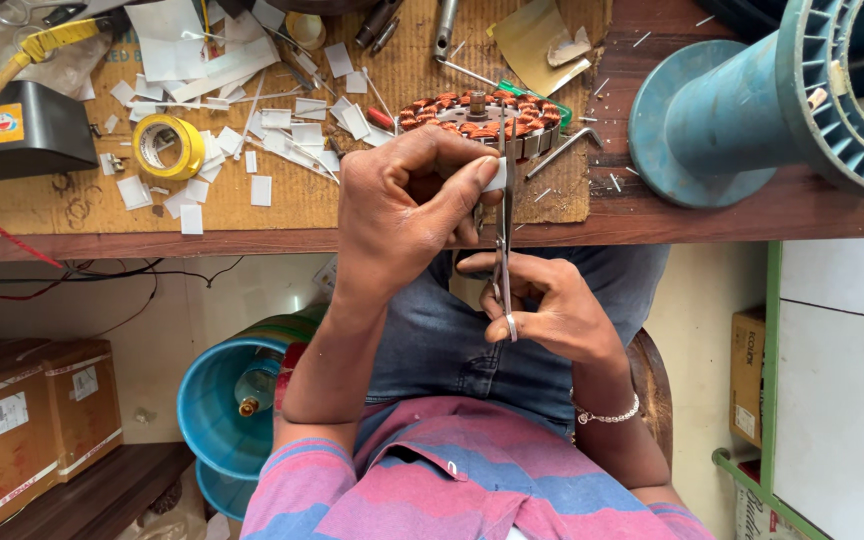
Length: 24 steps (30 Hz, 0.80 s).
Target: The person works on a motor stator, cutting small white insulating strips with scissors and inserting them into the copper windings. They use a screwdriver to adjust the components and repeat the process across multiple slots.
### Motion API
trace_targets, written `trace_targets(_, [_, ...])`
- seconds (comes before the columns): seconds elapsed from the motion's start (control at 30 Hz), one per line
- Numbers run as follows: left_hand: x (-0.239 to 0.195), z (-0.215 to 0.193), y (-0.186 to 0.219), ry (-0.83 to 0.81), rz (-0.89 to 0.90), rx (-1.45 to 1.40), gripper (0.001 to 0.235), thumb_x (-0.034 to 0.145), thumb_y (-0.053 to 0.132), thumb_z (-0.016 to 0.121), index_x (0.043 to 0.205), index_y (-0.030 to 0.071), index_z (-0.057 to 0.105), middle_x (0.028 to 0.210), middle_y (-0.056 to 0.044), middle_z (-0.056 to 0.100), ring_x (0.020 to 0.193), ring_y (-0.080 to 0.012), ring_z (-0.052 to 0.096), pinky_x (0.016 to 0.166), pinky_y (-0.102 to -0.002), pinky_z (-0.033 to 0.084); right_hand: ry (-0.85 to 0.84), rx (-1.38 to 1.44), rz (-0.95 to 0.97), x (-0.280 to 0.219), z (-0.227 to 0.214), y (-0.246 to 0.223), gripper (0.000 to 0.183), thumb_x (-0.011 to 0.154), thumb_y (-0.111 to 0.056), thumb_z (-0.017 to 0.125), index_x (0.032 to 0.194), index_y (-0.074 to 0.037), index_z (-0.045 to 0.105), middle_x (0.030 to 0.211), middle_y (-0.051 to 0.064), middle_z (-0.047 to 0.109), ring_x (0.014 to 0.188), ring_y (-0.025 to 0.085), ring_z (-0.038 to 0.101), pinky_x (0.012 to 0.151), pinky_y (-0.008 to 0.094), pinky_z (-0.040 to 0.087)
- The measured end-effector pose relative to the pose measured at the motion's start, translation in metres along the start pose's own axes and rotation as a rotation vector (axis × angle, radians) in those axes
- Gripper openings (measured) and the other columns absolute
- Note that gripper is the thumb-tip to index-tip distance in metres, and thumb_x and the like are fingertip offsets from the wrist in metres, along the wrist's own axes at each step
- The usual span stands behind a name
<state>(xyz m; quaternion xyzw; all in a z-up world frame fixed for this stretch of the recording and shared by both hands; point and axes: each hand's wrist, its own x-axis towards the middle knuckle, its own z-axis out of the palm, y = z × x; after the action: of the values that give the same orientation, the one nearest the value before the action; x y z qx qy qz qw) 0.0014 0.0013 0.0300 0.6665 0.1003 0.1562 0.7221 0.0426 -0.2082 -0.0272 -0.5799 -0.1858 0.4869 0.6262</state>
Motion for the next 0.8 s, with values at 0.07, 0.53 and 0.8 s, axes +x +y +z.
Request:
trace_targets(0.07, [0.0, 0.0, 0.002, 0.003, 0.023, 0.035, 0.007, 0.1, 0.003, 0.071, 0.103, -0.003, 0.073, 0.083, -0.008, 0.076, 0.06, -0.0044, 0.065, 0.052, -0.02, 0.054, 0.011, -0.051, 0.003, 0.0, -0.001, -0.001, 0.068, 0.07, -0.011, 0.089, 0.133, 0.001, 0.067, 0.076, -0.002, 0.06, 0.066, 0.005, 0.052, 0.057, 0.023, 0.044])
trace_targets(0.53, [0.002, -0.004, 0.006, 0.014, 0.051, 0.064, 0.006, 0.099, 0.003, 0.071, 0.1, -0.002, 0.073, 0.079, -0.005, 0.075, 0.059, -0.0036, 0.066, 0.049, -0.02, 0.053, 0.021, -0.115, -0.01, 0.001, -0.002, 0.001, 0.068, 0.069, -0.012, 0.09, 0.132, 0.0, 0.069, 0.077, -0.003, 0.06, 0.068, 0.004, 0.054, 0.06, 0.022, 0.046])
trace_targets(0.8, [0.008, -0.007, 0.002, 0.001, -0.034, 0.024, 0.007, 0.098, 0.005, 0.071, 0.099, -0.002, 0.072, 0.077, -0.007, 0.076, 0.057, -0.0049, 0.069, 0.047, -0.02, 0.055, 0.055, -0.083, -0.017, 0.0, -0.001, 0.013, 0.065, 0.068, -0.011, 0.09, 0.129, 0.001, 0.071, 0.077, -0.004, 0.062, 0.07, 0.003, 0.056, 0.062, 0.022, 0.046])
